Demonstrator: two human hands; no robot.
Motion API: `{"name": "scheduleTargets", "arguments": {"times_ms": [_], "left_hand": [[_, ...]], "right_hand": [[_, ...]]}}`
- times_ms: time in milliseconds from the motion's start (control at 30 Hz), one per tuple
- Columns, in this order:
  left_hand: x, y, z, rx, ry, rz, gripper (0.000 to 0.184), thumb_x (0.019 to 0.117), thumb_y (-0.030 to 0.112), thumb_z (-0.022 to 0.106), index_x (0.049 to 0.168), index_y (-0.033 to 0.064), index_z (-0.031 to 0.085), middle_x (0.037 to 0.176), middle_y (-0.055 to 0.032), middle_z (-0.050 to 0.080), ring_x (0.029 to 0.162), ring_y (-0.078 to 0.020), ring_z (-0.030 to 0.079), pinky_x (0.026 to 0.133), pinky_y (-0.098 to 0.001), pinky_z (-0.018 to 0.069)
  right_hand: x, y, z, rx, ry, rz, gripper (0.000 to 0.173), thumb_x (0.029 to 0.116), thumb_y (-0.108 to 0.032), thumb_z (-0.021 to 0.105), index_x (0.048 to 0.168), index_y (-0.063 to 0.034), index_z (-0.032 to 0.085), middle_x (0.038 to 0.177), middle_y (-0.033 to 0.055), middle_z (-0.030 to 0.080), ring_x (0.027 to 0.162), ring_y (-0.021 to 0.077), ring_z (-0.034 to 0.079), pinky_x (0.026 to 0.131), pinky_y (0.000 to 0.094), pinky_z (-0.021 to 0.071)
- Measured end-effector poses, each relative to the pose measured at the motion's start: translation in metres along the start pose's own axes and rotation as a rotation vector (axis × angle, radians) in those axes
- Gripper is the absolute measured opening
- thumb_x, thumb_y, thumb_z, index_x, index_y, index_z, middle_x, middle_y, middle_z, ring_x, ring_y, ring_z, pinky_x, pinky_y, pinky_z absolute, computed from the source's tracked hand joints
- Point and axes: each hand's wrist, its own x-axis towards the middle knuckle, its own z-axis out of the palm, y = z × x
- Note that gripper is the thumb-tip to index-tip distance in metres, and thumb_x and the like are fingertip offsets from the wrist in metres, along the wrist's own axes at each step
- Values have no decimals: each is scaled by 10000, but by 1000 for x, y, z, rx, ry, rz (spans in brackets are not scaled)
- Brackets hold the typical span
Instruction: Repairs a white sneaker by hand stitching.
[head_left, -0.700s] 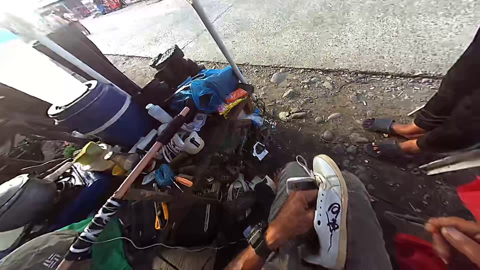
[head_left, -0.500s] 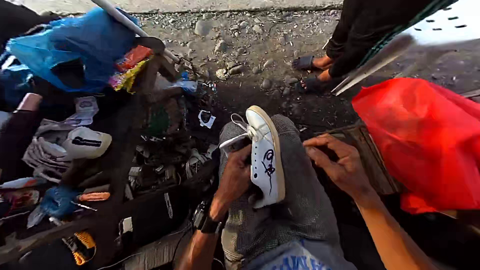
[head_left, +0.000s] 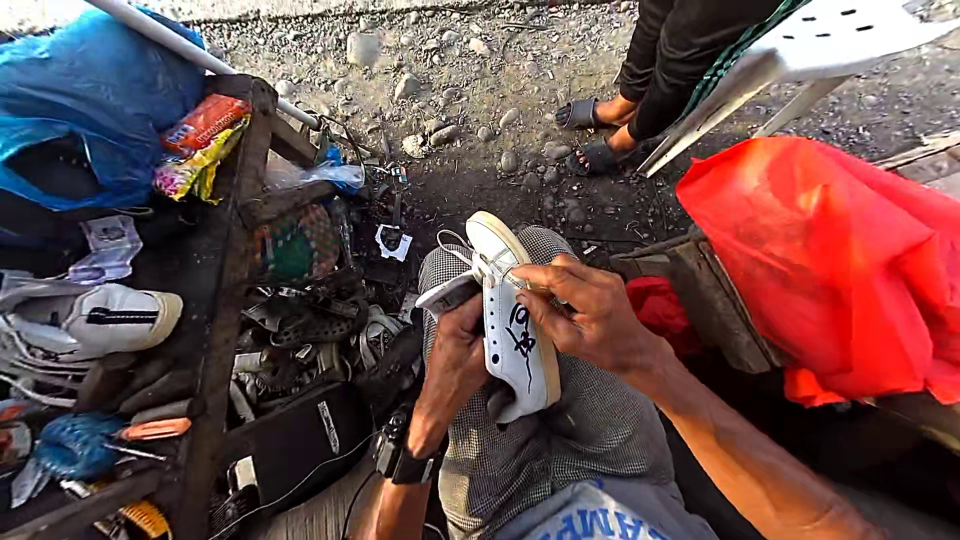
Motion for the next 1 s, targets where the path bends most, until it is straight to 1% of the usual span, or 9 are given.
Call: {"name": "scheduleTargets", "arguments": {"times_ms": [133,200,300,367,500,633,767,900,1000], "left_hand": [[0,0,-2,-10,-8,3,167,956,5,598,1078,-5,711,953,-2,753,888,-48,712,841,-251,604],[-1,0,-3,-21,-7,-1,162,956,2,593,1068,-7,709,944,3,748,880,-41,705,832,-245,601],[-1,1,-3,-25,-6,3,154,953,6,605,1064,0,712,947,11,750,881,-35,707,837,-238,602],[0,1,-4,-2,-11,6,153,949,18,614,1061,10,717,954,16,750,891,-32,707,845,-236,601],[-1,0,-1,25,18,27,159,954,25,600,1040,10,734,945,6,754,878,-40,710,826,-242,607],[-1,-2,1,14,27,55,180,978,32,563,1038,17,732,937,12,749,866,-38,706,815,-240,602],[-4,0,0,15,44,63,189,985,22,543,1044,14,722,938,16,746,868,-34,703,820,-235,601],[-5,0,3,69,90,79,176,975,14,553,998,6,727,893,14,741,835,-23,699,790,-221,596],[-6,0,5,92,111,94,180,983,16,542,989,2,721,888,15,736,833,-14,693,789,-208,589]], "right_hand": [[13,0,4,59,-36,4,215,999,-181,587,1024,-97,783,839,18,737,721,88,672,633,270,542],[13,0,-9,480,-152,224,210,1009,-151,538,978,-58,723,789,-45,660,674,-15,579,610,162,476],[-1,14,-35,1074,-264,458,222,1007,-300,533,902,-165,674,676,-127,572,545,-41,507,495,138,425],[-14,19,-60,1139,-194,471,294,1020,-404,569,822,-204,654,633,-144,522,524,-40,491,486,140,418],[-32,16,-113,1054,98,461,325,985,-351,593,677,-249,611,552,-160,458,468,-43,445,455,137,387],[-37,17,-122,1028,39,473,298,1011,-351,604,746,-225,657,597,-146,505,504,-41,479,488,129,421],[-36,26,-115,1130,-60,398,244,1014,-404,606,943,-204,725,995,-54,687,713,15,613,610,162,512],[-30,12,-120,1213,-33,361,167,995,-336,653,914,-193,683,796,-88,616,584,-28,525,512,116,432],[-27,16,-114,1250,-80,402,152,989,-329,659,947,-185,682,756,-96,598,581,-19,530,530,134,449]]}}
